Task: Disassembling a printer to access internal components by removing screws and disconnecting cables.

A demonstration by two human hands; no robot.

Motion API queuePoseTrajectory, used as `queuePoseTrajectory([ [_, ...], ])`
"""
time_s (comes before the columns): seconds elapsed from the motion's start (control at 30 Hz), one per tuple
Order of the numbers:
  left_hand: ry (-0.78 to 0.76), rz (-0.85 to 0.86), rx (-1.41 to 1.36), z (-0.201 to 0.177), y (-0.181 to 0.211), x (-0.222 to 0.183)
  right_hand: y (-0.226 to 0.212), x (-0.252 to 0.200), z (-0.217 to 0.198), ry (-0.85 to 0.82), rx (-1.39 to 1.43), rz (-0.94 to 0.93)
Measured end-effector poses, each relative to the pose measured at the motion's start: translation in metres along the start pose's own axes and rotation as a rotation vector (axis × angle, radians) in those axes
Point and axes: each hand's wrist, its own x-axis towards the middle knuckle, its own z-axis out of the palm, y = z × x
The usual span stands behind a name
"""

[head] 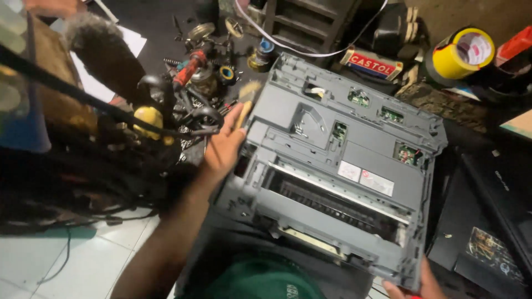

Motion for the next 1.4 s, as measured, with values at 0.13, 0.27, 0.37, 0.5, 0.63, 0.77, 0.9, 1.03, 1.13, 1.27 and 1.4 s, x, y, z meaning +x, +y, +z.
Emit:
queuePoseTrajectory([
  [0.13, 0.006, -0.051, -0.07, -0.011, -0.005, 0.006, 0.039, 0.017, 0.01, 0.169, 0.106, -0.166],
  [0.27, 0.192, 0.697, 0.696, -0.046, 0.065, -0.018, -0.016, 0.001, 0.006, 0.144, -0.154, 0.116],
  [0.37, 0.941, 0.859, 2.185, -0.051, 0.113, -0.018, 0.001, -0.004, 0.016, 0.201, -0.1, -0.122],
  [0.5, 1.001, 0.904, 2.725, -0.062, 0.037, -0.003, 0.062, 0.025, -0.005, 0.055, 0.0, -0.35],
  [0.63, 0.906, 0.885, 2.582, -0.062, -0.03, 0.023, 0.018, -0.02, 0.012, 0.367, -0.438, -0.192],
  [0.77, 0.312, 0.568, 0.603, -0.057, 0.032, 0.009, -0.001, -0.039, 0.021, 0.386, -0.372, -0.23],
  [0.9, 0.313, 0.612, 0.578, -0.054, 0.003, -0.01, 0.03, -0.021, 0.019, 0.43, -0.436, -0.312],
  [1.03, 0.038, 0.151, 0.083, -0.054, 0.023, -0.06, 0.05, -0.012, 0.02, 0.474, -0.468, -0.376],
  [1.13, -0.066, 0.269, -0.161, -0.057, 0.013, -0.09, 0.065, -0.003, 0.021, 0.494, -0.54, -0.431],
  [1.27, -0.195, 0.369, 0.072, -0.037, 0.023, -0.098, 0.067, 0.003, 0.012, 0.505, -0.643, -0.524],
  [1.4, -0.129, 0.456, 0.077, -0.017, 0.004, -0.103, 0.048, -0.012, 0.029, 0.514, -0.388, -0.514],
])
